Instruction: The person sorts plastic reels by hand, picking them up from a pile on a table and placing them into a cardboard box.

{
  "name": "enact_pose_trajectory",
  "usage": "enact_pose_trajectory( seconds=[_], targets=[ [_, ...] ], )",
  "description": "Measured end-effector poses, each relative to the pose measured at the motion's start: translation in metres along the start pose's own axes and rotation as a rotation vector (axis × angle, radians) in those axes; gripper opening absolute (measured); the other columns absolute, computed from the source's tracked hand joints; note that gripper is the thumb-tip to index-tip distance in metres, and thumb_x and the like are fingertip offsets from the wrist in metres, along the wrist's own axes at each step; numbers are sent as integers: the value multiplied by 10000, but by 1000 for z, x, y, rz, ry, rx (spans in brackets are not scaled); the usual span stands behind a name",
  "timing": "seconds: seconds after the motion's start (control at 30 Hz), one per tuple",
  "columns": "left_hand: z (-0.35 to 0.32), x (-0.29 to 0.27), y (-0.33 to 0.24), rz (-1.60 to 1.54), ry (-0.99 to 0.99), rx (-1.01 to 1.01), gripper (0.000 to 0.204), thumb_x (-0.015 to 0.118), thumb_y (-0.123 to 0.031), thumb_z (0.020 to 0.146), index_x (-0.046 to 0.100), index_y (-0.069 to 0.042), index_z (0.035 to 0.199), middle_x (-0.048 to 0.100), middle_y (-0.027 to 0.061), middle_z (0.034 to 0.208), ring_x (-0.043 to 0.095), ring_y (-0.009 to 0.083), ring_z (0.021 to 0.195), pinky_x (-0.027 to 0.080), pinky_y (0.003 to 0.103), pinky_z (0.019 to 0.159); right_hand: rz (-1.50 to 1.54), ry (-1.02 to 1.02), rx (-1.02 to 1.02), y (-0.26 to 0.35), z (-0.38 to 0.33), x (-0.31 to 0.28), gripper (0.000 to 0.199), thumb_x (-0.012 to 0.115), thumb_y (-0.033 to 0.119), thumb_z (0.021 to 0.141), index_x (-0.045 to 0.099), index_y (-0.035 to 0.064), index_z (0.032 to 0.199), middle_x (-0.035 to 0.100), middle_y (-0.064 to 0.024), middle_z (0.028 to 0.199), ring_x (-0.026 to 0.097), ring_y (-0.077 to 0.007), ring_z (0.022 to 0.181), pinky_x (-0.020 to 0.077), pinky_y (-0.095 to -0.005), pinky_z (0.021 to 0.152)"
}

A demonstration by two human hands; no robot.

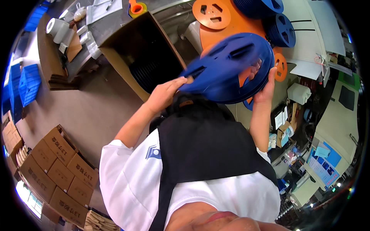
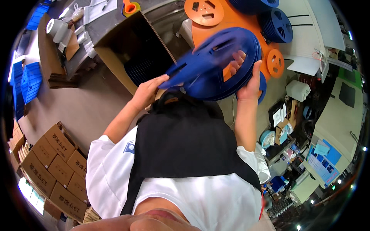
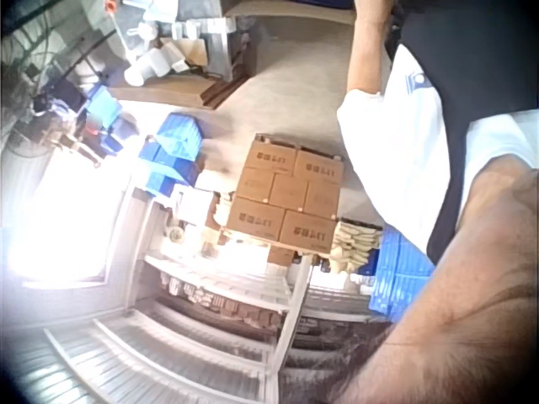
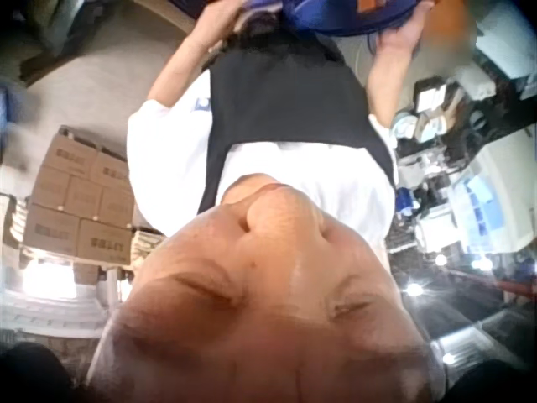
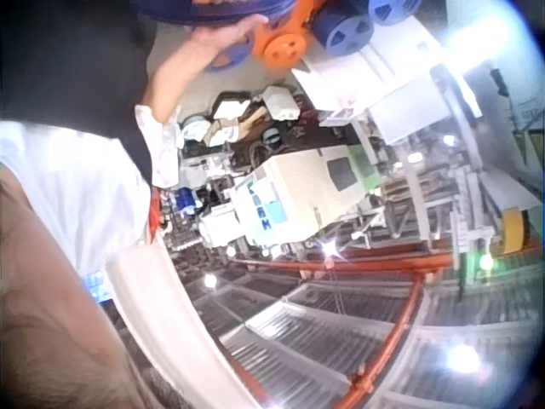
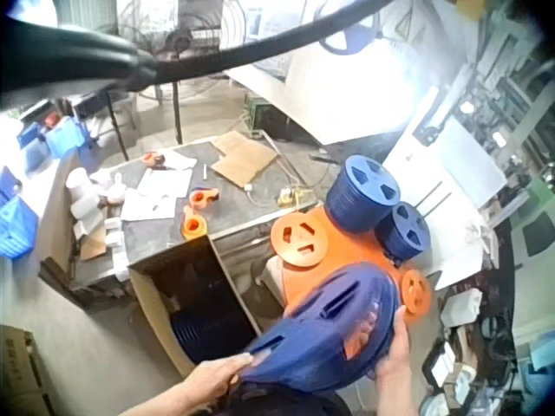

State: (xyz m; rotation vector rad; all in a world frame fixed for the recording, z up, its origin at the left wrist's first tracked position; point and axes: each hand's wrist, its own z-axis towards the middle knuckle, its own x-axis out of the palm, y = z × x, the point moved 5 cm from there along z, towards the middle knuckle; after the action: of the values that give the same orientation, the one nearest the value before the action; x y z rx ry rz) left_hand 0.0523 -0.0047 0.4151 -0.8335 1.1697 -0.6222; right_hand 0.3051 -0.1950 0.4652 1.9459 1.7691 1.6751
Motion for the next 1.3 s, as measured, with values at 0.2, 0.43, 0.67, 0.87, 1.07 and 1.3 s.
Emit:
enact_pose_trajectory(
  seconds=[0.2,0.43,0.67,0.87,1.07,1.3],
  targets=[
    [-31,3,36,-1417,-331,-527,352,555,-109,905,462,5,1224,602,138,1113,596,278,1061,531,402,875,-330,-157,-3,-13,-6,-23,511,420,436,956,466,14,1240,612,-140,1091,619,-193,819,508,-288,684],
    [-53,2,54,-1427,-413,-598,453,651,-208,842,480,-38,1225,615,88,1068,614,265,1024,555,377,779,-258,-305,10,-27,-10,-54,448,476,411,942,506,5,1129,641,-129,962,637,-200,819,522,-292,685],
    [-52,-7,58,-1404,-389,-531,415,604,-188,886,459,-23,1238,600,112,1098,604,281,1043,547,393,827,-193,-362,113,-63,-4,-42,450,484,453,929,529,31,1078,634,-94,913,631,-183,793,511,-281,683],
    [-46,-7,57,-1371,-400,-519,366,561,-133,905,452,7,1225,608,127,1082,621,283,1016,576,319,753,-233,-357,158,-68,-9,-46,483,472,493,920,545,41,1074,626,-77,828,625,-179,742,515,-298,674],
    [-51,2,63,-1420,-454,-512,349,553,-113,903,455,0,1218,612,119,1071,617,294,1019,568,372,796,-242,-395,137,-64,-11,-54,485,475,481,924,533,28,1087,603,-63,750,594,-177,666,491,-304,634],
    [-60,3,68,-1462,-510,-523,398,589,-147,890,442,-25,1239,591,102,1084,609,277,1034,560,389,818,-294,-419,150,-61,-8,-60,474,455,475,934,549,39,1095,606,-60,778,599,-178,696,502,-310,666]
  ],
)
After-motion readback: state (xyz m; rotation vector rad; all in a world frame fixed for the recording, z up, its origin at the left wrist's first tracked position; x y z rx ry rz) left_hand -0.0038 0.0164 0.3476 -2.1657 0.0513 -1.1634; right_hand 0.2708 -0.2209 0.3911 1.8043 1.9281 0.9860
